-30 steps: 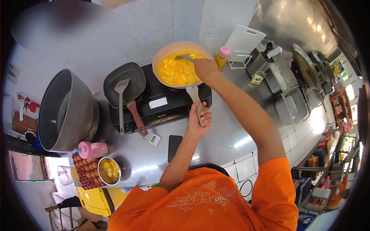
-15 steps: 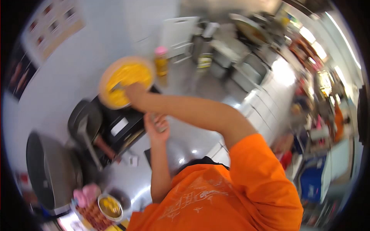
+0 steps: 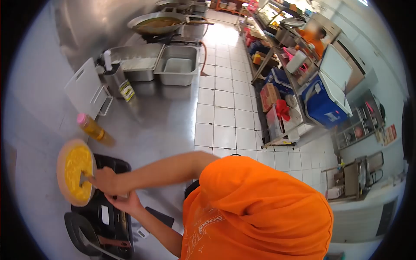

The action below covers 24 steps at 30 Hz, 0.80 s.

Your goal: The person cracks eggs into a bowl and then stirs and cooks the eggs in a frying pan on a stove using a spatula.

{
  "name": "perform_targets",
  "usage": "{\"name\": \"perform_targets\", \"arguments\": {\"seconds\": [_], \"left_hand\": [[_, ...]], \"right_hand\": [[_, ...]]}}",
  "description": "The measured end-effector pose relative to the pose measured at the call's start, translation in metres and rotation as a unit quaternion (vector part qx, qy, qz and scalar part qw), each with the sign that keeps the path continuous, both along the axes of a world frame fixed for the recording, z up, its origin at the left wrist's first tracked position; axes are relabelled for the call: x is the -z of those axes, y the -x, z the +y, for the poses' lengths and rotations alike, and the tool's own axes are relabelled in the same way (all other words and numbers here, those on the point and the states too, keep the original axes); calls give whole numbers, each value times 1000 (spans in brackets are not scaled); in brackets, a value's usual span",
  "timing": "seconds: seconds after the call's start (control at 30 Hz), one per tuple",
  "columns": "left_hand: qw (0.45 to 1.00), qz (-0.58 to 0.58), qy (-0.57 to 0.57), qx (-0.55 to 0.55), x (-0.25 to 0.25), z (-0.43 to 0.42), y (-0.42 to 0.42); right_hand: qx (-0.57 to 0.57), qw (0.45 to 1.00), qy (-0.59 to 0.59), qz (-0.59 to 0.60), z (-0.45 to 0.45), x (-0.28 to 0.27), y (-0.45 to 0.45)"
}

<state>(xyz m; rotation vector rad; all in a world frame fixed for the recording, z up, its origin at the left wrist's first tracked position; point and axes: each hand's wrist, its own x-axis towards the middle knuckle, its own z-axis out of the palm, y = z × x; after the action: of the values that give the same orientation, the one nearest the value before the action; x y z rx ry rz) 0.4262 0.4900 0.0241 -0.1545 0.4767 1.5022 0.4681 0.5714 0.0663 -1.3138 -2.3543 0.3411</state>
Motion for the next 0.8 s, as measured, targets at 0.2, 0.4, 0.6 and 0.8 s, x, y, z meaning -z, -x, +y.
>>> {"name": "perform_targets", "arguments": {"seconds": [0.2,0.4,0.6,0.8], "left_hand": [[969,-93,-180,143,54,2,31],[945,-21,-271,183,40,-5,22],[924,-86,-322,188,53,4,35],[991,-116,-28,61,28,-3,20]], "right_hand": [[39,999,25,23,-18,-8,-10],[184,982,40,11,-80,-34,-8],[103,992,50,57,-80,-27,-9],[41,972,-57,224,-79,-43,-80]]}}
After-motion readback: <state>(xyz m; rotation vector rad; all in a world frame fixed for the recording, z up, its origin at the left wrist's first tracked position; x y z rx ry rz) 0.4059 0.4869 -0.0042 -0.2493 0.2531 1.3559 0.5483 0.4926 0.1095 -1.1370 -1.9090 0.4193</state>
